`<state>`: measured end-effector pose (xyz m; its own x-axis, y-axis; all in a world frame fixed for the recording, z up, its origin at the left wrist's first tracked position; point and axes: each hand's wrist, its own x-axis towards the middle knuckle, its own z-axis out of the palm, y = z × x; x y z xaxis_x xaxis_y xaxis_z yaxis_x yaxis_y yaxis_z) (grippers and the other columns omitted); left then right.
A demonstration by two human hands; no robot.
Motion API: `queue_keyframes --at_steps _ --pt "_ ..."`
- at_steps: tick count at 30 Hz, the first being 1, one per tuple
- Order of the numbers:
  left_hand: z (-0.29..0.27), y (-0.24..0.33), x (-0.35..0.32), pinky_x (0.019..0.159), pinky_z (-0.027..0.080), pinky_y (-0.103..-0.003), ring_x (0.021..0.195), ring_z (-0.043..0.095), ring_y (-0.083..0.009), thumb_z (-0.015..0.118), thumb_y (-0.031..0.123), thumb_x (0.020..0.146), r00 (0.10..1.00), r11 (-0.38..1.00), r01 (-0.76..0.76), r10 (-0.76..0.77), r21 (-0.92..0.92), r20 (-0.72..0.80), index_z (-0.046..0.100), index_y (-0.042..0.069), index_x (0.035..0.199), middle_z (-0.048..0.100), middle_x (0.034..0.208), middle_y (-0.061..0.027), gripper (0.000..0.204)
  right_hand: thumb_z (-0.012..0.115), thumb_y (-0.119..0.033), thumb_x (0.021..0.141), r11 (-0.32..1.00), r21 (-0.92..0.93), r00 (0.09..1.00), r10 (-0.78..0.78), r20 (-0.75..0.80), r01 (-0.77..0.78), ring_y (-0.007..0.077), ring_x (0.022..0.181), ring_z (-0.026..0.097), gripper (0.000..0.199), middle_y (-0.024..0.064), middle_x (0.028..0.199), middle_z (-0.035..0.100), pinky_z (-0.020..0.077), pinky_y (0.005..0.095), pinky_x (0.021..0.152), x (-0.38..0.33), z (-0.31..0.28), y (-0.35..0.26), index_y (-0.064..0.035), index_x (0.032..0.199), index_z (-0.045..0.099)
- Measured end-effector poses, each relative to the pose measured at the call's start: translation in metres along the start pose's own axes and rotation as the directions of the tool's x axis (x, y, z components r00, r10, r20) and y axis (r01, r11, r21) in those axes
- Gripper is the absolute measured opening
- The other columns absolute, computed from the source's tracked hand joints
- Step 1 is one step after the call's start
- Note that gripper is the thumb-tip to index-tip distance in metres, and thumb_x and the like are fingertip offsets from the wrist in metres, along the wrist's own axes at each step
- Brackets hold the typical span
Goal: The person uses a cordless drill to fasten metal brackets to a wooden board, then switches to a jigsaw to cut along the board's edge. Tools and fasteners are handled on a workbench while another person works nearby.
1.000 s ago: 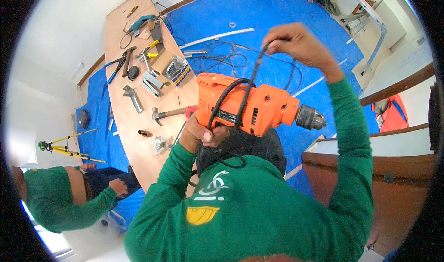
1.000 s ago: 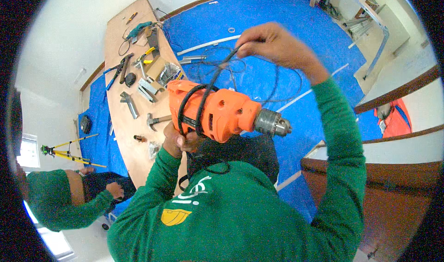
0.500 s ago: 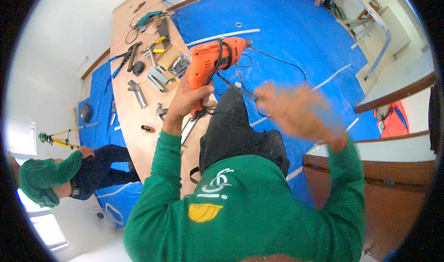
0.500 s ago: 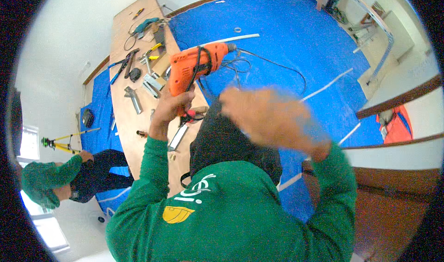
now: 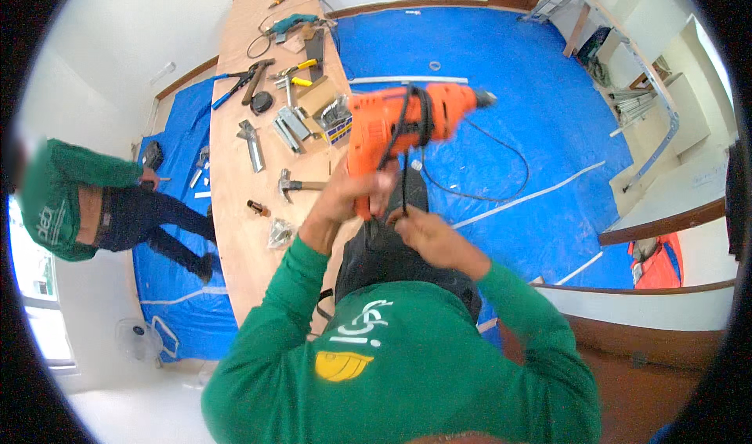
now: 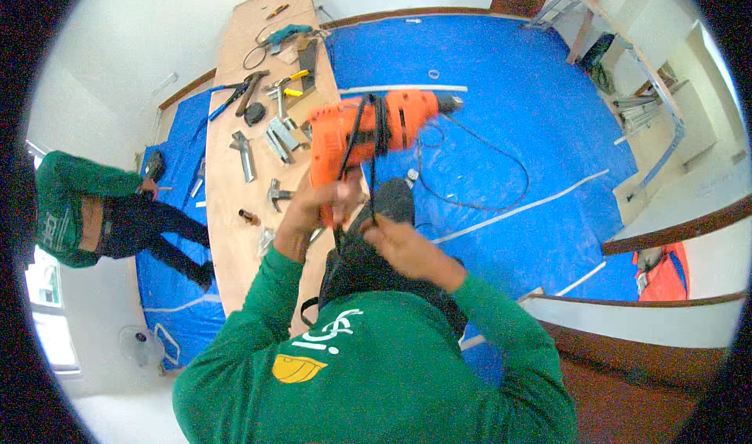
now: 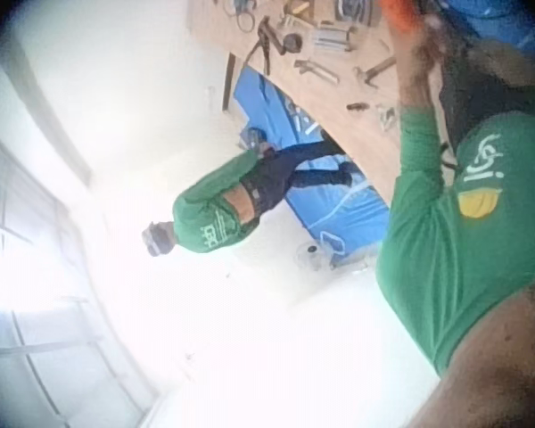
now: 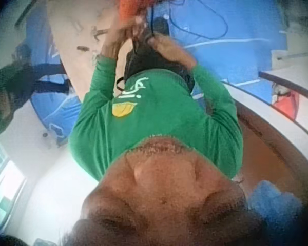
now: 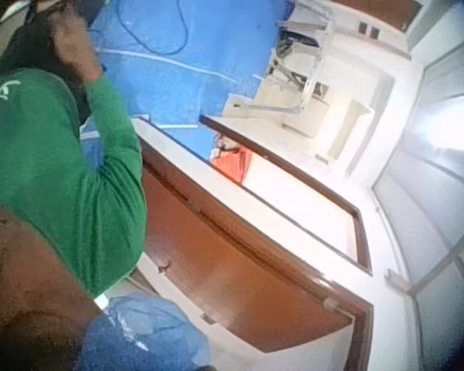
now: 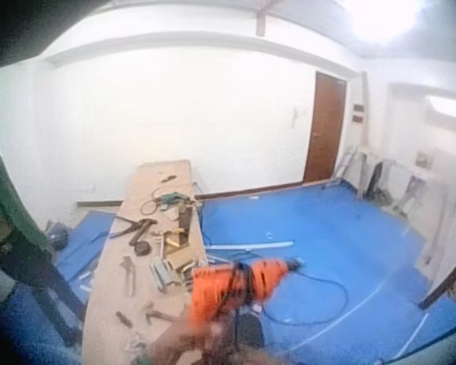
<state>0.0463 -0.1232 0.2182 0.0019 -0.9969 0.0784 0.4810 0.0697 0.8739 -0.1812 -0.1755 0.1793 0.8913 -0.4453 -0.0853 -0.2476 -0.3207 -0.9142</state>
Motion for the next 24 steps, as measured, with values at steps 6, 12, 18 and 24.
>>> queue_keyframes --at_steps 6,12,18,24 --pt "-0.036 0.007 0.018 0.048 0.046 -0.025 0.057 0.054 -0.0087 0.082 0.02 0.08 0.992 0.976 0.128 -0.122 0.179 -0.042 0.057 0.002 0.13 0.058 0.083 -0.0006 0.058 0.058 -0.02 0.107 0.673 -0.731 0.994 -0.097 0.059 0.109 0.0386 0.096 0.075 0.019 0.0209 0.106 0.074 0.0584 0.0519 0.081 -0.05 -0.111 -0.125 -0.0025 0.112 0.064" --pt "-0.019 0.009 -0.009 0.046 0.047 -0.025 0.059 0.058 -0.0103 0.089 0.011 0.07 0.91 0.93 0.301 -0.346 0.211 0.228 0.055 0.002 0.146 0.065 0.093 -0.0062 0.084 0.064 -0.007 0.102 0.728 -0.572 0.88 -0.475 -0.026 0.376 0.0221 0.099 0.073 0.013 0.0074 0.106 0.077 0.0598 0.0363 0.088 0.045 -0.256 -0.108 -0.0052 0.108 0.076" --pt "0.001 0.009 -0.021 0.044 0.047 -0.026 0.055 0.058 -0.0105 0.09 0.019 0.073 0.975 0.986 0.162 -0.155 -0.032 0.157 0.058 0.0 0.134 0.064 0.088 -0.0064 0.072 0.059 -0.026 0.109 0.996 -0.065 0.991 -0.063 -0.117 0.056 0.0267 0.108 0.071 0.028 0.0121 0.114 0.076 0.0556 0.0419 0.098 0.048 -0.098 0.015 -0.0065 0.125 0.071" --pt "-0.026 0.006 0.015 0.052 0.051 -0.026 0.052 0.057 -0.0105 0.078 0.017 0.082 0.984 0.992 -0.043 0.062 0.117 -0.165 0.061 -0.002 0.115 0.059 0.076 -0.0025 0.042 0.054 -0.032 0.113 0.997 -0.067 0.998 -0.047 -0.03 0.045 0.0507 0.1 0.072 0.032 0.0298 0.098 0.073 0.0562 0.0585 0.084 -0.026 0.005 -0.044 -0.0041 0.127 0.06"
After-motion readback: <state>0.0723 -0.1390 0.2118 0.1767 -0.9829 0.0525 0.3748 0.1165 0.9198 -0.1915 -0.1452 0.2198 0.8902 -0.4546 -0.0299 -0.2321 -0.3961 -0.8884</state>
